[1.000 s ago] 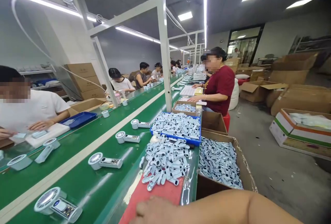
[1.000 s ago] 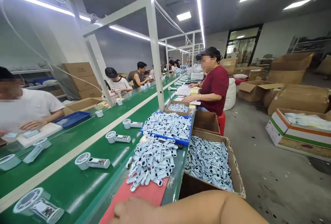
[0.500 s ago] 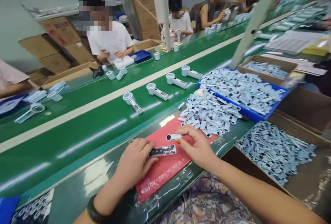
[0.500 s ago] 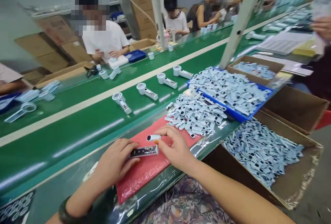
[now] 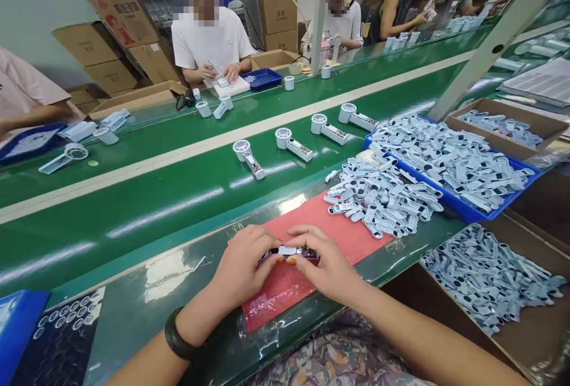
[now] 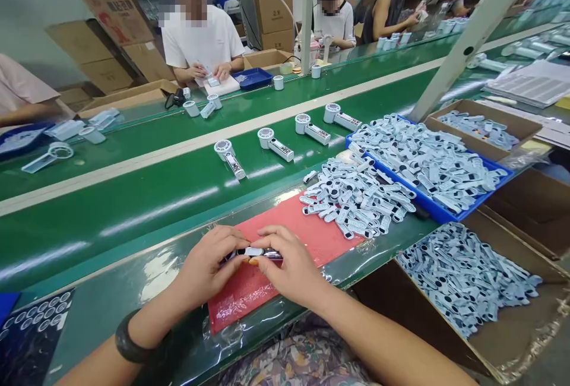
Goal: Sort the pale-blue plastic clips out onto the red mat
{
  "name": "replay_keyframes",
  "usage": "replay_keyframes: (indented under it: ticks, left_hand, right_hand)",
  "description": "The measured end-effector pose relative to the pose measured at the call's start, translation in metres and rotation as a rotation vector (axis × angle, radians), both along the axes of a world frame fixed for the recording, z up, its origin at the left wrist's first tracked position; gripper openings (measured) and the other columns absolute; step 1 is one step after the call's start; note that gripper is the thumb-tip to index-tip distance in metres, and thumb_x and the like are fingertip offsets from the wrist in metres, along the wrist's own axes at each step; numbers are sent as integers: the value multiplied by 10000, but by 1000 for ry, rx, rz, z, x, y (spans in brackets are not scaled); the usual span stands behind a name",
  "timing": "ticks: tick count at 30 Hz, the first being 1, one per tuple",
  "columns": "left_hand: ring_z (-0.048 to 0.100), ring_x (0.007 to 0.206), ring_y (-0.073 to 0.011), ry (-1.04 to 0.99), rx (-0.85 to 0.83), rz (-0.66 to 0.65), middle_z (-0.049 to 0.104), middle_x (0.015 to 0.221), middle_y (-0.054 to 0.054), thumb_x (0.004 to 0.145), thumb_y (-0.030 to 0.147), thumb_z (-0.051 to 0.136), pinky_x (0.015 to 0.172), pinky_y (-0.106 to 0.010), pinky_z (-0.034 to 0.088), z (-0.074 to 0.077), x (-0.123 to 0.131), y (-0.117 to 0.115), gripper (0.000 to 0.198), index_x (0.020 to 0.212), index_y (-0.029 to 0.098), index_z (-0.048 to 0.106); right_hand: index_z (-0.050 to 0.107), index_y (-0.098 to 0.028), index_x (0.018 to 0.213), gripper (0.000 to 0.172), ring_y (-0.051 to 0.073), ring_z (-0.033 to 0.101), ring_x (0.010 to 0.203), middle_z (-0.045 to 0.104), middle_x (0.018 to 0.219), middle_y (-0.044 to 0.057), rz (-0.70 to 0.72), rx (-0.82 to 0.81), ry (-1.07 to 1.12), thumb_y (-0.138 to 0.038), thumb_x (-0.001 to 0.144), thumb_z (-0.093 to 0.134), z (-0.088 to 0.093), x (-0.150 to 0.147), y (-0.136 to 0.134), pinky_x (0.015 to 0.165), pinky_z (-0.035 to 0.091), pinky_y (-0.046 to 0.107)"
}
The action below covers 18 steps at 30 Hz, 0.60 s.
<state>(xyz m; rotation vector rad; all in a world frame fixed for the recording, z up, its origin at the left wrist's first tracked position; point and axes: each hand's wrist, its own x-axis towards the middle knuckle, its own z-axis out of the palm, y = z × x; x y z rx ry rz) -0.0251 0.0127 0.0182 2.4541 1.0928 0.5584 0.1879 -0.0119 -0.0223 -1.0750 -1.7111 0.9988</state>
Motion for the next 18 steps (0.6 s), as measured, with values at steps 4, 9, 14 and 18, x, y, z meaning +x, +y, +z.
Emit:
replay_keyframes:
  ticks: [4, 9, 14, 18]
  left_hand:
    - [580, 970, -225, -2, 17, 0, 673, 1009, -51, 998, 270, 528, 843, -393, 474, 0, 1, 0, 137, 1042, 234, 653]
    - [609, 991, -219, 0, 60, -12, 670, 1044, -62, 972, 257, 572, 850, -380, 518, 8, 0, -13, 105, 1039, 236, 650]
    - [590, 1103, -285, 85, 107, 71, 650, 1157, -106, 957, 279, 586, 904, -476, 533, 8, 5, -38, 157, 1094, 220, 632]
    - [562, 1199, -310, 88, 158, 90, 685, 1196, -88, 949, 196, 573, 1013, -544, 492, -3, 12, -46, 223, 1166, 211, 626]
  right_hand:
    - [696, -245, 1001, 126, 191, 639, 1044, 699, 1070, 40, -8, -6, -47, -214, 957, 582, 2, -2, 5, 964, 478, 387]
    - [663, -246, 1065, 169, 199, 618, 1067, 682, 1111, 30, 97, -26, -133, -184, 916, 614, 12, 5, 2, 973, 474, 388]
    - [494, -235, 1415, 535, 277, 522, 1219, 603, 1310, 85, 173, -49, -373, -249, 903, 649, 19, 14, -9, 1076, 403, 506]
    - [583, -259, 1327, 393, 275, 523, 1155, 628, 1230, 62, 199, -48, -462, -249, 935, 614, 17, 13, -9, 1029, 409, 500]
